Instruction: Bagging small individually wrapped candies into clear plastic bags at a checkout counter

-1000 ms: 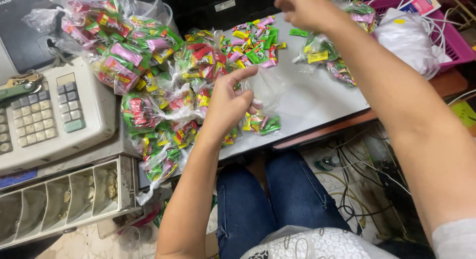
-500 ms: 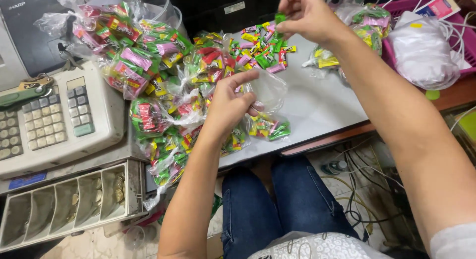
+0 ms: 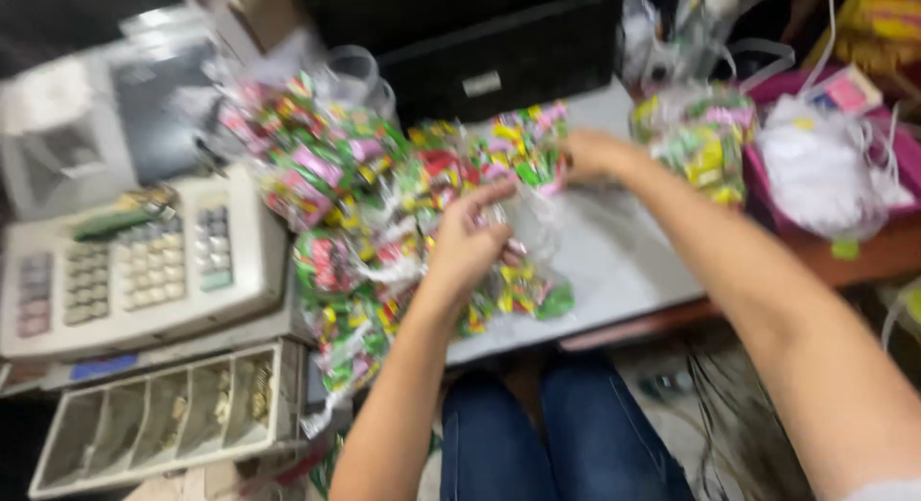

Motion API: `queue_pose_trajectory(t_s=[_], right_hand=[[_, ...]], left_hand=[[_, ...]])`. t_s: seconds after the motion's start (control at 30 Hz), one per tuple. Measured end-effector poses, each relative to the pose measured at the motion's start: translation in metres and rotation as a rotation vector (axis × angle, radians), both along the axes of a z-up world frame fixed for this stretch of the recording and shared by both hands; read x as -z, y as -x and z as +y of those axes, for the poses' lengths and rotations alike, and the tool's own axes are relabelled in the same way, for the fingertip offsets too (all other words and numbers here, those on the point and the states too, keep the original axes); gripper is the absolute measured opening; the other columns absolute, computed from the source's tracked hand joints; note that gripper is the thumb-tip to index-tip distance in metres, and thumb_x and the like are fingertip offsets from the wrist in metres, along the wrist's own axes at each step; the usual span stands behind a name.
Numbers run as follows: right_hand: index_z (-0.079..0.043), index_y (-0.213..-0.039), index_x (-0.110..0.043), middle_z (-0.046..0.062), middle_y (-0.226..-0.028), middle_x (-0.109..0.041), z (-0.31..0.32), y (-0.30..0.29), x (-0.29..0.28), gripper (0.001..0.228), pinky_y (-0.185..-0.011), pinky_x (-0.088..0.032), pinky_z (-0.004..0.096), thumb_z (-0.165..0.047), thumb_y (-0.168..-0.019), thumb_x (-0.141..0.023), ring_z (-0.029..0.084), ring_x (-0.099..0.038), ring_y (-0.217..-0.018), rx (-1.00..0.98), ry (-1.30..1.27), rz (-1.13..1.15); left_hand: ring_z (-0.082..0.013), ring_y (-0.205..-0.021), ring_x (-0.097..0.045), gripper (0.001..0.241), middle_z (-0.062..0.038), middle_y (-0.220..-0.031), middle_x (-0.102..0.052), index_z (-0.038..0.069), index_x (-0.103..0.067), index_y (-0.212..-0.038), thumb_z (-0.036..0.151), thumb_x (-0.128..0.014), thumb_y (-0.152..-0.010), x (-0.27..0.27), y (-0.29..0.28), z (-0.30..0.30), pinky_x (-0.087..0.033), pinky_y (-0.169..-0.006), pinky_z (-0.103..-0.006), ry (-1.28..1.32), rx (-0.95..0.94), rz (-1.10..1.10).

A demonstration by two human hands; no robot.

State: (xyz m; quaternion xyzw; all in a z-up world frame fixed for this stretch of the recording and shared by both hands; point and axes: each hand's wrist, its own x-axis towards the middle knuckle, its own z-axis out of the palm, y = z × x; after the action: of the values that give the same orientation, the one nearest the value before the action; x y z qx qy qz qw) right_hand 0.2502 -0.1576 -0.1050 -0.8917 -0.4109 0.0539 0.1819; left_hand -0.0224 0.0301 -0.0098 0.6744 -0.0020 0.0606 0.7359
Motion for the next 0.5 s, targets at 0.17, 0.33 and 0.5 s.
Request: queue_pose_trajectory(t_s=[0.17, 0.33, 0.5], right_hand=[[-0.027, -0.11, -0.078, 0.011, -0.112, -0.067, 0.011, -0.012, 0.041, 0.035, -0.096, -0.058, 0.042, -0.027, -0.077, -0.088, 0.035, -0.071, -0.111, 0.211, 0.142, -0.115], [-0.023, -0.092, -0.079, 0.007, -0.095, -0.076, 0.003, -0.004, 0.023, 0.022, -0.093, -0.059, 0.04, -0.009, -0.075, -0.077, 0.028, -0.074, -0.104, 0.253, 0.107, -0.049], [-0.02, -0.093, -0.079, 0.009, -0.098, -0.078, -0.004, -0.012, 0.024, 0.028, -0.094, -0.06, 0.045, -0.002, -0.072, -0.071, 0.03, -0.074, -0.106, 0.315, 0.071, -0.046]], left_hand=[[-0.0328, -0.058, -0.074, 0.06, -0.038, -0.102, -0.068, -0.011, -0.052, -0.142, -0.01, -0.051, -0.082, -0.016, 0.007, -0.001, -0.064, -0.047, -0.0318, 0.008, 0.009, 0.06], [-0.0364, -0.056, -0.073, 0.058, -0.037, -0.083, -0.069, -0.009, -0.054, -0.14, -0.01, -0.052, -0.082, -0.015, 0.006, -0.003, -0.065, -0.046, -0.0343, 0.041, 0.022, 0.05], [-0.0325, -0.052, -0.072, 0.059, -0.032, -0.069, -0.068, -0.01, -0.054, -0.14, -0.009, -0.051, -0.081, -0.021, 0.009, -0.002, -0.062, -0.045, -0.0309, 0.011, 0.007, 0.047]])
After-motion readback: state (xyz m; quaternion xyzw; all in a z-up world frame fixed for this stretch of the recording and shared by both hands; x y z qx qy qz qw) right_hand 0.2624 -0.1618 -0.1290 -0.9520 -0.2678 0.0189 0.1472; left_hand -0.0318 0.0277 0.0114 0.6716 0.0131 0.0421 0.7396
